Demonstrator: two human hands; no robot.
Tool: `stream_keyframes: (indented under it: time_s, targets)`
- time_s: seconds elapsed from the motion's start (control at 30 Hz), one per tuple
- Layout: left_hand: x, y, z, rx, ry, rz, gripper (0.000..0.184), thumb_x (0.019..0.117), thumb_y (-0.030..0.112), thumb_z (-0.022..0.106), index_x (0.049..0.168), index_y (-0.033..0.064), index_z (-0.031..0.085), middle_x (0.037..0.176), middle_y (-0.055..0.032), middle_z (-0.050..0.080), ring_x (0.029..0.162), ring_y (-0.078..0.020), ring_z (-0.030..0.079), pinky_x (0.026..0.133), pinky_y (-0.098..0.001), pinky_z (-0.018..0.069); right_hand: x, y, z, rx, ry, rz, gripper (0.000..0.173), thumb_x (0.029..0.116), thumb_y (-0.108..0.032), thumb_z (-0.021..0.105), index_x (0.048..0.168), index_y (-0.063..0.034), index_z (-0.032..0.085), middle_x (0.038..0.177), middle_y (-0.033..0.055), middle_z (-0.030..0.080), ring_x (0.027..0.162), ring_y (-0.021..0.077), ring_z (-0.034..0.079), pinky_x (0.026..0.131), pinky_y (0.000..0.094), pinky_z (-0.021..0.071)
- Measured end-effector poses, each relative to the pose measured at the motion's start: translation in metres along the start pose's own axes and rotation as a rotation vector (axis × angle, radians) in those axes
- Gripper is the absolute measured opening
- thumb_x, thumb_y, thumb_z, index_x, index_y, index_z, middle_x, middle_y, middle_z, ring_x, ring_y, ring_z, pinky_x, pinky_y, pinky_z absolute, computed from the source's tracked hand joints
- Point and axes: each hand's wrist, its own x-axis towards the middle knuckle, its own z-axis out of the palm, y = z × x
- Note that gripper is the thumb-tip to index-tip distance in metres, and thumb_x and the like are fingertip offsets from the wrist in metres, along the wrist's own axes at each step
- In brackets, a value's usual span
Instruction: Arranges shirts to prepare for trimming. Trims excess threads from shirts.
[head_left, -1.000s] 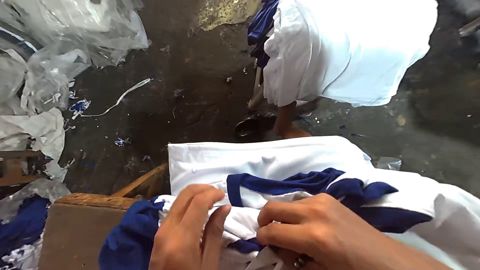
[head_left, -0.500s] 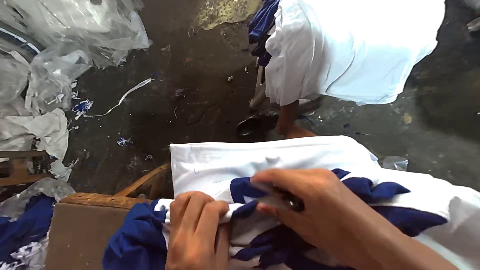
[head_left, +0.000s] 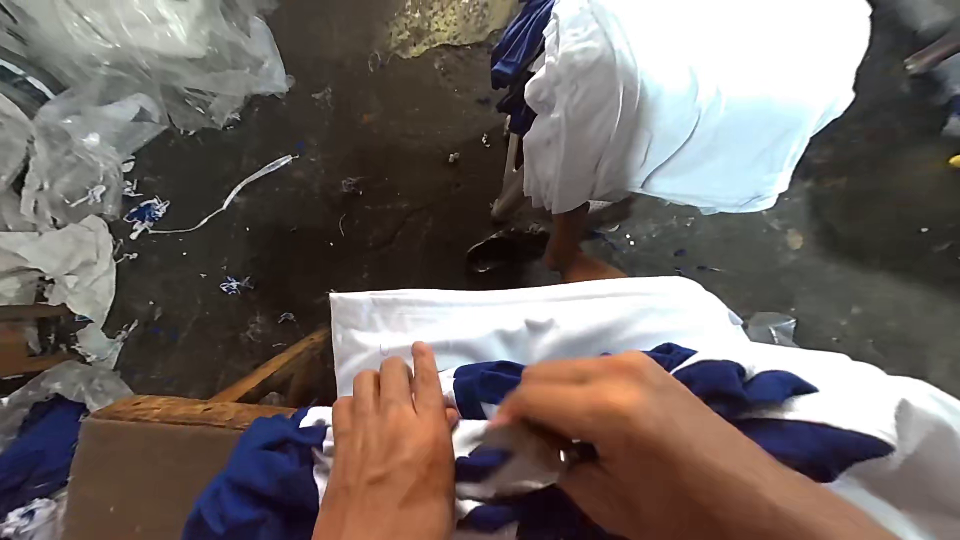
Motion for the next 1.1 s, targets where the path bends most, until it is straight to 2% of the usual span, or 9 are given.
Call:
stream_keyframes:
  time_s: [0.1,0.2,0.27,0.4,0.53,0.63,0.77,0.83,1.1]
  targets:
    - [-0.005,-0.001,-0.005,0.024,-0.035,0.065,0.027,0.097,0.019,0.058,0.103,-0.0026,0.074,0.087,-0.0191,0.064,0.079,-0.0391,0.065,0.066,-0.0484,0.054,0.009,-0.001,0.005,0.114,0.159,0.264,0.022,0.0966,-0.029,0.059,0.082,-0.0169,0.07,0.061,-0.0142,0.05,0.051,-0.0089,0.042,0.044,0.0093,0.0336]
    - [-0.014,-0.006,-0.009,-0.055,0.016,0.077,0.021,0.0977,0.016,0.059,0.096,0.0016,0.074,0.09,-0.0162,0.067,0.083,-0.0337,0.066,0.07,-0.0431,0.0541,0.003,0.007,0.01,0.003,-0.053,0.381,0.027,0.0936,-0.043,0.062,0.104,-0.0204,0.075,0.062,-0.01,0.057,0.051,0.0031,0.053,0.044,0.0258,0.0439]
    - [-0.022,-0.004,-0.016,-0.128,0.008,0.062,0.021,0.1001,0.015,0.058,0.1,0.0013,0.074,0.093,-0.0163,0.068,0.088,-0.033,0.065,0.076,-0.0425,0.0525,-0.006,0.008,0.017,-0.015,-0.139,0.322,0.019,0.0889,-0.037,0.064,0.092,-0.0209,0.074,0.065,-0.0066,0.062,0.055,0.0096,0.061,0.046,0.0342,0.0483]
    - [-0.03,-0.005,-0.027,-0.266,-0.053,0.016,0.028,0.1038,0.02,0.057,0.109,-0.0008,0.075,0.097,-0.0194,0.068,0.094,-0.0335,0.063,0.084,-0.0412,0.0509,-0.015,0.01,0.016,0.055,-0.107,0.153,0.012,0.0877,-0.028,0.064,0.089,-0.02,0.073,0.071,-0.0064,0.066,0.061,0.0071,0.063,0.047,0.0294,0.0479]
    - [-0.012,-0.026,-0.044,-0.4,-0.194,-0.039,0.035,0.1067,0.025,0.053,0.106,-0.0018,0.075,0.087,-0.0154,0.071,0.079,-0.0277,0.068,0.072,-0.0412,0.0571,-0.02,0.007,0.014,0.055,-0.103,0.034,0.011,0.0909,-0.018,0.062,0.092,-0.0151,0.072,0.071,-0.0004,0.067,0.061,0.0128,0.064,0.049,0.0307,0.0475]
    - [0.009,-0.035,-0.03,-0.29,-0.235,0.03,0.042,0.1031,0.035,0.054,0.118,0.0006,0.073,0.07,-0.0065,0.066,0.057,-0.024,0.064,0.052,-0.0451,0.0535,-0.019,0.002,0.011,0.044,-0.138,0.017,0.013,0.093,-0.014,0.06,0.09,-0.0131,0.073,0.066,0.0021,0.061,0.055,0.0169,0.059,0.044,0.0336,0.0424]
    - [0.025,-0.037,-0.017,-0.309,-0.322,0.183,0.025,0.1007,0.032,0.054,0.098,0.0177,0.075,0.08,-0.0007,0.064,0.068,-0.0186,0.065,0.053,-0.0405,0.0532,-0.023,0.0,0.009,0.009,-0.143,-0.003,0.016,0.0957,-0.01,0.057,0.09,-0.012,0.072,0.065,0.0032,0.059,0.054,0.0179,0.057,0.044,0.0333,0.0411]
    - [0.025,-0.037,-0.015,-0.339,-0.327,0.173,0.022,0.0995,0.028,0.056,0.093,0.0163,0.073,0.087,-0.0015,0.062,0.074,-0.0178,0.064,0.057,-0.0376,0.054,-0.022,0.0,0.009,-0.001,-0.135,-0.018,0.017,0.096,-0.011,0.056,0.09,-0.0119,0.072,0.064,0.0028,0.058,0.054,0.0179,0.056,0.044,0.0331,0.0401]
    - [0.011,-0.04,-0.005,-0.348,-0.086,-0.016,0.03,0.1048,0.032,0.045,0.089,0.0157,0.065,0.07,0.007,0.064,0.061,-0.0062,0.063,0.051,-0.0276,0.0515,-0.02,0.002,0.011,0.002,-0.142,-0.039,0.017,0.0966,-0.012,0.055,0.089,-0.0124,0.071,0.065,0.002,0.06,0.055,0.0168,0.057,0.044,0.0326,0.0401]
